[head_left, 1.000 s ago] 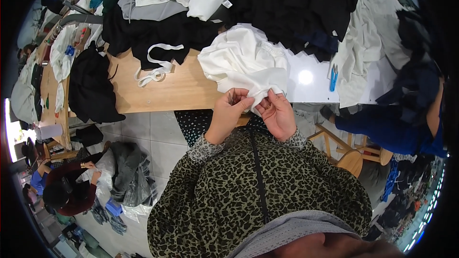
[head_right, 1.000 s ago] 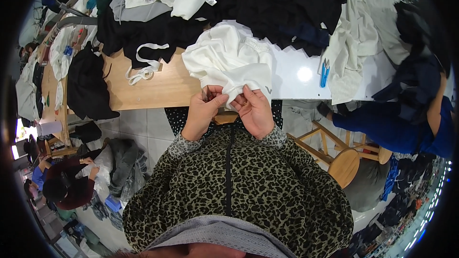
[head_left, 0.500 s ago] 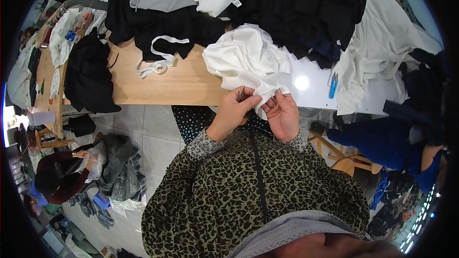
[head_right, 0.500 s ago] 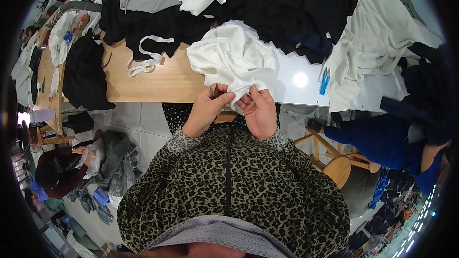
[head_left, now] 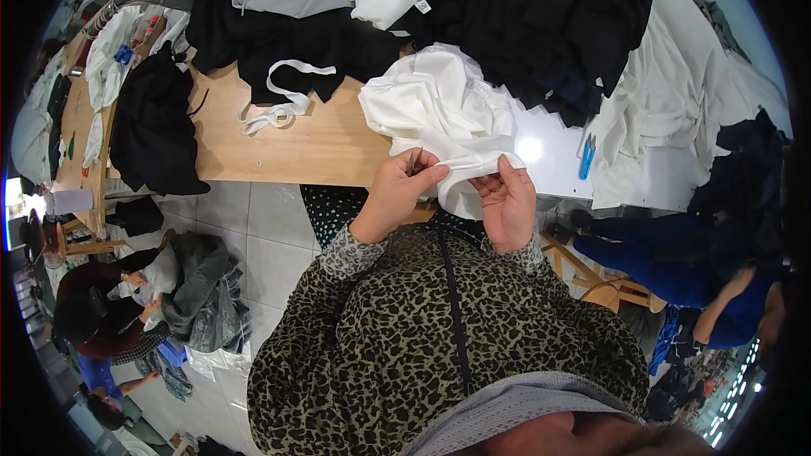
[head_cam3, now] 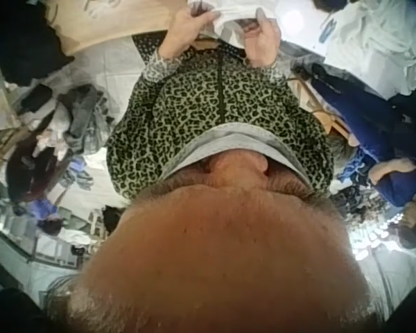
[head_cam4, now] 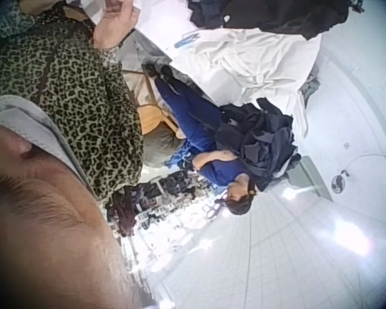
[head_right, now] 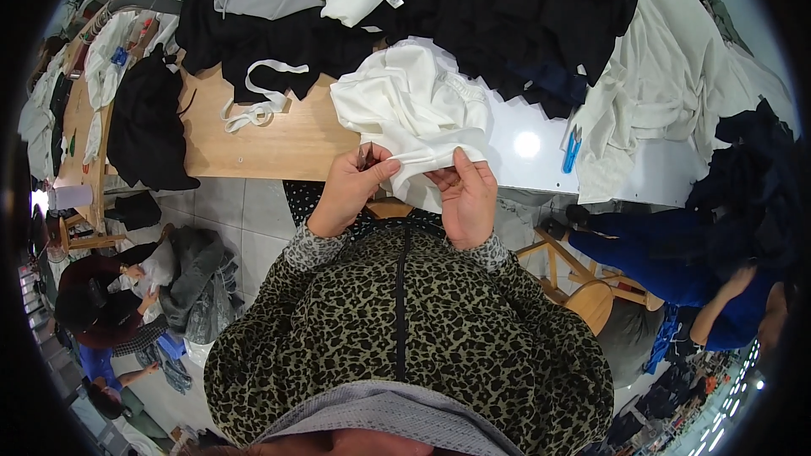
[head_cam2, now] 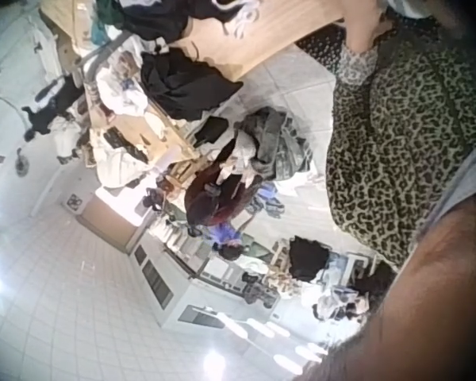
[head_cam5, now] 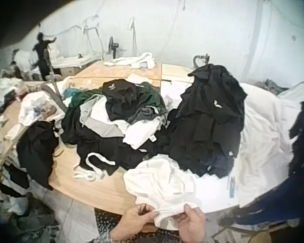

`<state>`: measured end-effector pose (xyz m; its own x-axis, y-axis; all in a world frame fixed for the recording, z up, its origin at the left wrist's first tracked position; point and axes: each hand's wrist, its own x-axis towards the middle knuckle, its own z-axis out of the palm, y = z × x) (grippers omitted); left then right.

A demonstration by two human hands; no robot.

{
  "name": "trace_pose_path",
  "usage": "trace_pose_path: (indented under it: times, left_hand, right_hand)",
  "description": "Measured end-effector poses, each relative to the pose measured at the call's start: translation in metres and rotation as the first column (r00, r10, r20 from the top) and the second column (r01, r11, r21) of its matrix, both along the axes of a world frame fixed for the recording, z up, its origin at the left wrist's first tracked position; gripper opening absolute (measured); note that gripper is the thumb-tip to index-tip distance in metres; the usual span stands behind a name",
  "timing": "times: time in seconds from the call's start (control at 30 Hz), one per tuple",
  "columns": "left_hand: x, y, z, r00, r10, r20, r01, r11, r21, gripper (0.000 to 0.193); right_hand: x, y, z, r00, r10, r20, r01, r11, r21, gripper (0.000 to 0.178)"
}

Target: The recorder is using thread snips to trim loose threads from a white garment at a textile manufacturing workbench.

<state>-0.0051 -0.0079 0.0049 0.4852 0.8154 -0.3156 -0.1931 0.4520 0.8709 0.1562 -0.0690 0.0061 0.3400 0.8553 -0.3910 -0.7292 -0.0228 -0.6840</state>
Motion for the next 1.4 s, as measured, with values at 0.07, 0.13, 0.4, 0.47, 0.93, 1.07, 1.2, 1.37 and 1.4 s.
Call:
trace_pose_path:
  times: [0.07, 0.13, 0.4, 0.47, 0.93, 1.07, 1.2, 1.37, 1.4]
  left_hand:
    - [0.0, 0.001, 0.001, 1.0, -0.02, -0.007, 0.02, 1.0, -0.011, 0.013]
    - [0.0, 0.001, 0.001, 1.0, -0.012, -0.022, 0.012, 1.0, 0.004, 0.013]
    - [0.003, -0.006, 0.004, 0.948, 0.18, -0.262, 0.022, 0.785, 0.62, 0.02]
    - [0.007, -0.009, 0.012, 0.956, 0.222, -0.194, -0.003, 0.664, 0.748, 0.026]
    - [0.015, 0.002, 0.006, 0.962, 0.145, -0.231, 0.048, 0.743, 0.667, 0.005]
    - [0.015, 0.004, 0.008, 0.991, 0.016, -0.131, 0.034, 0.928, 0.371, 0.011]
    - [0.013, 0.008, 0.009, 0.997, -0.069, 0.033, 0.07, 0.997, -0.037, 0.017]
    - [0.012, 0.008, 0.013, 0.998, -0.031, -0.051, 0.035, 0.996, 0.079, 0.025]
    - [0.012, 0.006, 0.015, 0.99, 0.049, -0.133, -0.014, 0.969, 0.248, 0.032]
  right_hand:
    - [-0.001, 0.001, 0.002, 1.0, -0.022, -0.013, 0.022, 1.0, -0.004, 0.021]
    - [-0.002, 0.001, 0.005, 1.0, 0.012, -0.023, -0.012, 1.0, 0.006, 0.02]
    - [-0.006, -0.002, 0.003, 0.994, 0.079, 0.082, -0.087, 0.991, 0.106, 0.02]
    - [-0.007, -0.004, 0.004, 0.99, 0.1, 0.098, -0.113, 0.985, 0.128, 0.021]
    - [-0.012, -0.004, 0.013, 0.955, 0.165, 0.248, -0.186, 0.98, 0.064, 0.034]
    - [-0.013, -0.002, 0.013, 0.955, 0.151, 0.257, -0.171, 0.984, 0.058, 0.034]
    - [-0.013, -0.002, 0.013, 0.95, 0.157, 0.27, -0.172, 0.984, 0.033, 0.034]
    - [-0.011, 0.0, 0.014, 0.96, 0.137, 0.245, -0.151, 0.988, 0.04, 0.035]
    - [-0.011, 0.001, 0.014, 0.963, 0.134, 0.235, -0.146, 0.989, 0.034, 0.038]
